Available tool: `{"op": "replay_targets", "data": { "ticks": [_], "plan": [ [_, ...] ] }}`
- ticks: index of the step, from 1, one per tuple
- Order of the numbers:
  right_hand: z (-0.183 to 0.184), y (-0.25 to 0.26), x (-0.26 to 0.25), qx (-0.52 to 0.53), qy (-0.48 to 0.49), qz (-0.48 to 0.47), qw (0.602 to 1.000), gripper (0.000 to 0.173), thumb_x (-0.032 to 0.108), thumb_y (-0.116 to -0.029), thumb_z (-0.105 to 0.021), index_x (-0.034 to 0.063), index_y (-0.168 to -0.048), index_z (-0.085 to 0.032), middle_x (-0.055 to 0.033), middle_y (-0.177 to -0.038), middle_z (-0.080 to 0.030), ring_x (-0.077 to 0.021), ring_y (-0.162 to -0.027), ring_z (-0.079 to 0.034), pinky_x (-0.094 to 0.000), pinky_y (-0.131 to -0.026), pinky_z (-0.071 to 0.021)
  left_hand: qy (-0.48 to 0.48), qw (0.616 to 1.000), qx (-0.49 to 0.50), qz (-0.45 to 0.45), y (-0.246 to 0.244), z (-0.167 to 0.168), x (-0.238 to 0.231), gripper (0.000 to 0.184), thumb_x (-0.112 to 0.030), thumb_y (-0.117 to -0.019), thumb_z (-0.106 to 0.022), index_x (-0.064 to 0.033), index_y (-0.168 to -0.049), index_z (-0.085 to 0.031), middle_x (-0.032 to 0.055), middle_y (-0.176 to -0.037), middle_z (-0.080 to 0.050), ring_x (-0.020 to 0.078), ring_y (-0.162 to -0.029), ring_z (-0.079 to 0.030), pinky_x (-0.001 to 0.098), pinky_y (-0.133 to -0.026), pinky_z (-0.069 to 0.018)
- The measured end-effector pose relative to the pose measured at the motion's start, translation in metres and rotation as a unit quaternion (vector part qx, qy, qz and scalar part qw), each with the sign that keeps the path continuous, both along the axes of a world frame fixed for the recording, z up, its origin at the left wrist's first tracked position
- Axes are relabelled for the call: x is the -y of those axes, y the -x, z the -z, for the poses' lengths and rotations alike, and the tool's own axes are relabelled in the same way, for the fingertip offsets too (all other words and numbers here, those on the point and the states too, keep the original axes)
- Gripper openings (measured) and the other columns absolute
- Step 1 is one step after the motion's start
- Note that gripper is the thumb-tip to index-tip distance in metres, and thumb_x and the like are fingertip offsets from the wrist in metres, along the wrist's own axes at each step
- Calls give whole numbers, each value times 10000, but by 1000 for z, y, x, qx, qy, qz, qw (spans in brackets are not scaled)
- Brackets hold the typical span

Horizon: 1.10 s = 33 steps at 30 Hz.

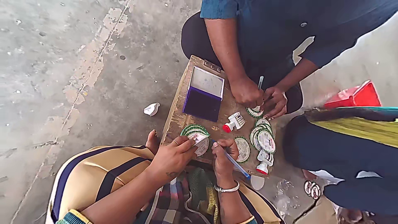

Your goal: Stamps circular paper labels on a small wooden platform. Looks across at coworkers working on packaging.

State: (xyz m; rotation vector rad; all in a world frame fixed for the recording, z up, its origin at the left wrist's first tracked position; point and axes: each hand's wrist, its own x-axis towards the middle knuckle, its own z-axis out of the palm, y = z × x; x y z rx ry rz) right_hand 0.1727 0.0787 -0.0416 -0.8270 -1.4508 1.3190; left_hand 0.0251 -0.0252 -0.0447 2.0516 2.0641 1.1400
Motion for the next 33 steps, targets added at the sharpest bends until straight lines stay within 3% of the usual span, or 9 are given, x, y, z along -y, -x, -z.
{"op": "replay_targets", "data": {
  "ticks": [4, 13, 17, 19, 23, 26, 29, 31, 33],
  "plan": [
    [-2, 0, -2, -26, 20, -12, 999, 235, -53, -851, -634, 176, -819, -676, 102, -763, -693, 59, -611, -606, -98, -556, -501, -7, 1000, -18, 11, 1, 0, 0, 252, -372, -947, -633, -168, -978, -777, 9, -1034, -751, 193, -1003, -708, 437, -873, -497],
    [-4, -4, -2, -63, 61, -21, 996, 209, -22, -881, -641, 180, -828, -654, 92, -752, -696, 60, -574, -603, -95, -503, -486, 17, 995, 92, -23, 3, -5, -3, 241, -252, -978, -581, -159, -917, -795, 30, -960, -773, 205, -948, -739, 460, -831, -520],
    [4, -10, 0, -10, -45, -91, 995, 148, 104, -892, -697, 250, -901, -676, 154, -853, -681, 79, -731, -620, -97, -633, -515, 22, 992, 106, -62, 1, -6, -5, 177, -254, -926, -613, -147, -883, -747, 56, -828, -731, 227, -786, -714, 464, -794, -510],
    [5, -9, 1, 42, -123, -115, 985, 109, 133, -893, -685, 232, -930, -656, 170, -868, -661, 98, -834, -624, -88, -740, -520, 15, 991, 112, -70, 0, -6, -5, 168, -237, -916, -581, -127, -867, -698, 58, -794, -721, 218, -767, -709, 437, -774, -504],
    [5, 0, -1, 163, -178, -112, 964, 131, 100, -795, -693, 76, -778, -565, 41, -700, -633, 61, -679, -609, -100, -633, -501, -8, 988, 118, -96, -1, -3, -5, 174, -183, -963, -526, -63, -910, -639, 70, -705, -660, 215, -661, -655, 383, -726, -502],
    [2, 4, -4, 211, -171, -121, 955, 131, 88, -773, -702, 18, -737, -597, 4, -677, -638, 66, -637, -580, -87, -601, -469, -21, 986, 121, -113, -3, -2, -6, 136, -137, -990, -513, -52, -992, -619, 74, -746, -682, 209, -695, -670, 375, -802, -504],
    [1, 4, -5, 186, -145, -135, 962, 105, 58, -773, -692, 47, -759, -589, 37, -711, -648, 84, -669, -596, -79, -625, -489, -13, 984, 143, -107, -1, -7, -6, 260, -30, -958, -507, -92, -1141, -680, 110, -865, -739, 252, -764, -725, 431, -761, -549],
    [0, 6, -4, 189, -121, -118, 967, 100, 49, -777, -682, 53, -768, -583, 58, -710, -640, 91, -654, -581, -79, -610, -478, 9, 982, 166, -94, 0, -9, -6, 395, 49, -850, -506, -141, -1096, -750, 141, -933, -730, 294, -774, -723, 504, -737, -534],
    [-1, 9, -4, 207, -105, -99, 968, 105, 52, -780, -674, 66, -758, -572, 74, -688, -628, 94, -618, -559, -82, -573, -458, 19, 981, 166, -100, -1, -9, -6, 414, 57, -837, -505, -135, -1087, -773, 148, -947, -724, 294, -765, -714, 511, -759, -526]
  ]
}}
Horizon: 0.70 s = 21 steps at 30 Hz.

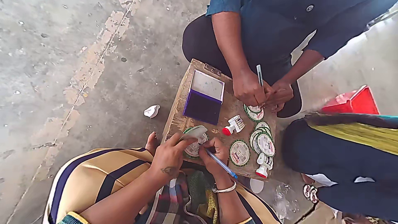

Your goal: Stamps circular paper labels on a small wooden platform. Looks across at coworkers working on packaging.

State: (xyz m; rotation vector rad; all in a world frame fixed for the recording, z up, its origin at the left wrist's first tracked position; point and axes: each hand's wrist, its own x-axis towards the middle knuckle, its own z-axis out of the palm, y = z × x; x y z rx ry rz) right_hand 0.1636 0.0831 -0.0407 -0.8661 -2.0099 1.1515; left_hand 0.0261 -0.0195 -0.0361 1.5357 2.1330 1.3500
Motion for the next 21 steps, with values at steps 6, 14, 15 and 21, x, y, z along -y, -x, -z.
{"op": "replay_targets", "data": {
  "ticks": [6, 14, 15, 21],
  "plan": [
    [-1, 0, -2, 17, -8, -19, 1000, 99, 58, -777, -690, 38, -739, -600, 36, -698, -649, 81, -633, -574, -85, -591, -468, 1, 998, -67, -14, -3, 9, 0, 330, -211, -916, -637, -67, -1205, -705, 138, -945, -710, 262, -776, -681, 462, -866, -466],
    [-1, 2, 0, -8, 3, 0, 1000, 111, 21, -757, -693, 59, -728, -593, 62, -682, -648, 89, -613, -569, -83, -563, -463, 15, 998, -58, -9, -5, 6, 1, 383, -201, -881, -691, -60, -1237, -688, 154, -1000, -717, 289, -826, -709, 501, -852, -498],
    [-1, 3, 1, -13, 5, 3, 1000, 91, 19, -762, -693, 50, -748, -608, 64, -699, -657, 93, -632, -579, -80, -583, -475, 14, 998, -59, -8, -4, 5, 0, 388, -202, -878, -693, -59, -1239, -686, 154, -992, -714, 289, -813, -704, 498, -842, -497],
    [-1, 4, 2, 24, 2, 6, 1000, 96, 60, -777, -713, 40, -750, -623, 41, -703, -670, 80, -628, -587, -96, -585, -481, 17, 998, -56, -5, -3, 5, 0, 387, -196, -871, -694, -49, -1229, -689, 158, -973, -711, 299, -802, -705, 505, -828, -501]
  ]
}}
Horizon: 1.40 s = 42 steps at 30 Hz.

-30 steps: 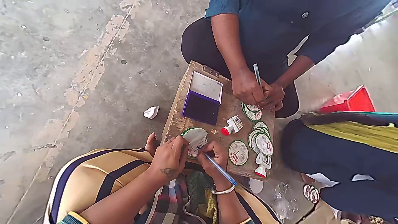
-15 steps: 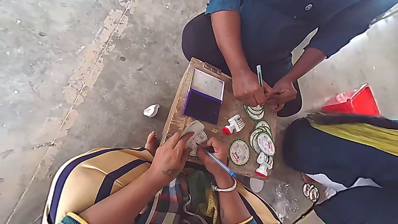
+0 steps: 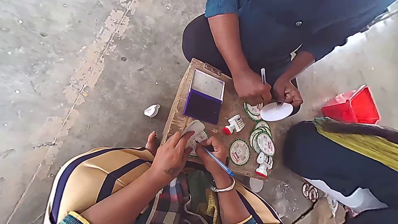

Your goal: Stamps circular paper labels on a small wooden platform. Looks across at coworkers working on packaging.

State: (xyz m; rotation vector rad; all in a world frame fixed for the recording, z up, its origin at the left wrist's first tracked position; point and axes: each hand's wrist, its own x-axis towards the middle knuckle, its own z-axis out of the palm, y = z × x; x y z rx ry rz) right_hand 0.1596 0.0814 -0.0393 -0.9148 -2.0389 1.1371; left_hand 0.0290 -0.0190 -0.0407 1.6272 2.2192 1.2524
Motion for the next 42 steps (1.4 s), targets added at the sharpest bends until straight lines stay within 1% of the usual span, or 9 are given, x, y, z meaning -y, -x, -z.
{"op": "replay_targets", "data": {
  "ticks": [6, 11, 16, 21, 24, 28, 34, 37, 42],
  "plan": [
    [-2, 1, 0, -14, 11, 1, 1000, 81, 39, -768, -710, 39, -750, -631, 54, -706, -671, 89, -636, -590, -89, -593, -486, 3, 1000, 0, -1, -1, 0, 0, 380, -190, -869, -690, -52, -1223, -694, 153, -976, -712, 295, -795, -703, 508, -813, -500],
    [0, 1, 0, -16, 20, -11, 1000, 76, 56, -793, -717, 22, -779, -651, 36, -725, -685, 74, -641, -602, -108, -602, -506, 3, 1000, 0, 0, 0, 0, 0, 379, -182, -860, -695, -49, -1215, -697, 153, -970, -711, 298, -791, -701, 480, -777, -513],
    [1, 4, 0, -19, 14, 4, 1000, 71, 45, -786, -714, 34, -757, -650, 45, -703, -674, 78, -626, -591, -104, -584, -490, -3, 1000, -6, -1, 1, 1, -1, 380, -186, -863, -694, -50, -1218, -699, 152, -973, -709, 289, -787, -698, 438, -742, -529],
    [1, 6, 0, -27, 9, 25, 999, 50, 42, -792, -705, 9, -784, -668, 32, -730, -686, 75, -661, -612, -105, -632, -518, 8, 1000, 2, 1, 1, -1, 0, 393, -182, -864, -691, -58, -1237, -693, 165, -978, -708, 307, -774, -698, 521, -815, -502],
    [0, 5, 2, -2, 8, 35, 999, 64, 59, -783, -705, 18, -759, -662, 28, -709, -673, 73, -638, -592, -106, -601, -489, 12, 1000, 10, 5, 0, -2, 2, 384, -169, -860, -696, -44, -1223, -698, 173, -966, -706, 322, -761, -702, 525, -773, -526],
    [0, 7, -1, -18, 6, 33, 999, 72, 44, -785, -710, 21, -752, -651, 43, -702, -665, 83, -632, -584, -97, -599, -487, 7, 1000, 3, 0, 1, -1, 0, 382, -187, -869, -686, -51, -1226, -697, 161, -958, -704, 304, -745, -688, 510, -787, -506],
    [0, 5, 1, 8, -2, 45, 999, 65, 63, -793, -699, 28, -758, -657, 33, -712, -664, 69, -650, -591, -109, -617, -491, 16, 1000, 7, 8, 0, -2, 1, 389, -171, -861, -698, -40, -1227, -696, 176, -977, -706, 326, -783, -707, 529, -789, -524],
    [1, 7, 0, -8, 0, 49, 999, 60, 52, -789, -699, 26, -761, -653, 37, -715, -664, 75, -648, -590, -104, -616, -493, 12, 1000, 3, 5, 1, -2, 0, 389, -180, -865, -690, -49, -1231, -695, 169, -975, -708, 318, -790, -703, 528, -820, -511],
    [3, 5, 0, 0, 0, 48, 999, 71, 69, -786, -705, 49, -757, -644, 49, -703, -661, 69, -635, -590, -115, -597, -492, 15, 1000, 13, 9, 0, -2, 1, 385, -169, -861, -699, -35, -1222, -697, 175, -975, -703, 330, -796, -707, 531, -790, -525]
  ]
}}
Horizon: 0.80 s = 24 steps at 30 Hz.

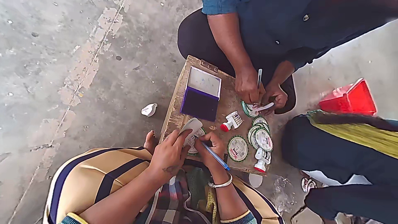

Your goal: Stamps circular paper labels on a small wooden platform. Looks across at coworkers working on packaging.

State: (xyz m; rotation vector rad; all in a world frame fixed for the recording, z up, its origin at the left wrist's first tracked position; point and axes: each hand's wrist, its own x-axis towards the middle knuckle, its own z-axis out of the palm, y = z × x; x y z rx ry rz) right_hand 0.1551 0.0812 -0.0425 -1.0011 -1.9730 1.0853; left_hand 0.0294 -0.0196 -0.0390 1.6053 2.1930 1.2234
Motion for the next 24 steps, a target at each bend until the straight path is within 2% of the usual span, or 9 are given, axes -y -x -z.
{"op": "replay_targets", "data": {
  "ticks": [2, 7, 9, 15, 19, 21, 23, 24],
  "plan": [
    [0, 3, -1, -6, -3, 0, 1000, 65, 66, -788, -705, 42, -760, -652, 47, -699, -657, 67, -631, -589, -115, -597, -495, -1, 1000, -5, -1, 2, 0, -1, 387, -176, -870, -686, -44, -1234, -693, 172, -993, -707, 325, -814, -710, 537, -815, -515],
    [-2, 2, 0, 8, -4, 14, 1000, 62, 78, -796, -705, 26, -783, -674, 32, -716, -671, 70, -639, -590, -113, -608, -492, -3, 1000, -7, 0, 1, 1, -1, 375, -173, -864, -691, -41, -1214, -704, 169, -987, -708, 321, -790, -708, 518, -765, -527],
    [-3, 2, 1, 27, -4, 17, 999, 81, 84, -797, -706, 15, -789, -664, 12, -729, -673, 59, -654, -592, -122, -622, -489, 3, 1000, 3, 2, 0, -1, 1, 373, -160, -864, -695, -35, -1215, -703, 174, -1010, -717, 331, -810, -716, 549, -789, -524],
    [-3, 2, 1, 25, -2, 22, 999, 71, 74, -795, -703, 12, -785, -669, 21, -713, -663, 66, -633, -581, -115, -601, -484, 0, 1000, -7, 2, 0, -1, 0, 371, -159, -862, -697, -39, -1213, -704, 169, -1019, -719, 321, -817, -717, 542, -810, -517],
    [-2, 4, -1, -2, -13, 8, 1000, 74, 52, -776, -704, 23, -744, -643, 37, -685, -648, 77, -615, -574, -101, -583, -481, -10, 1000, -23, 0, 1, 0, -1, 355, -171, -873, -683, -59, -1210, -706, 148, -1029, -729, 299, -853, -724, 514, -811, -519],
    [-1, 1, 2, -22, 1, 24, 999, 53, 40, -777, -698, 21, -764, -650, 44, -713, -654, 74, -647, -585, -110, -614, -494, -7, 1000, -29, 8, -1, -1, 0, 328, -150, -882, -663, -71, -1196, -719, 137, -1035, -732, 301, -869, -728, 526, -795, -524],
    [-1, -1, 2, -93, 15, 47, 994, 76, 7, -831, -648, 77, -812, -628, 98, -778, -670, 74, -718, -626, -124, -677, -538, -14, 999, -46, 19, 0, -1, 0, 288, -119, -902, -634, -87, -1171, -733, 116, -1054, -740, 292, -904, -730, 530, -817, -514],
    [-1, -2, 1, -124, 18, 62, 990, 116, 4, -888, -610, 112, -845, -612, 119, -791, -684, 63, -712, -639, -139, -665, -550, -19, 998, -61, 21, 0, 0, 0, 273, -100, -908, -619, -107, -1149, -747, 95, -1061, -747, 275, -917, -731, 518, -831, -512]
  ]
}}
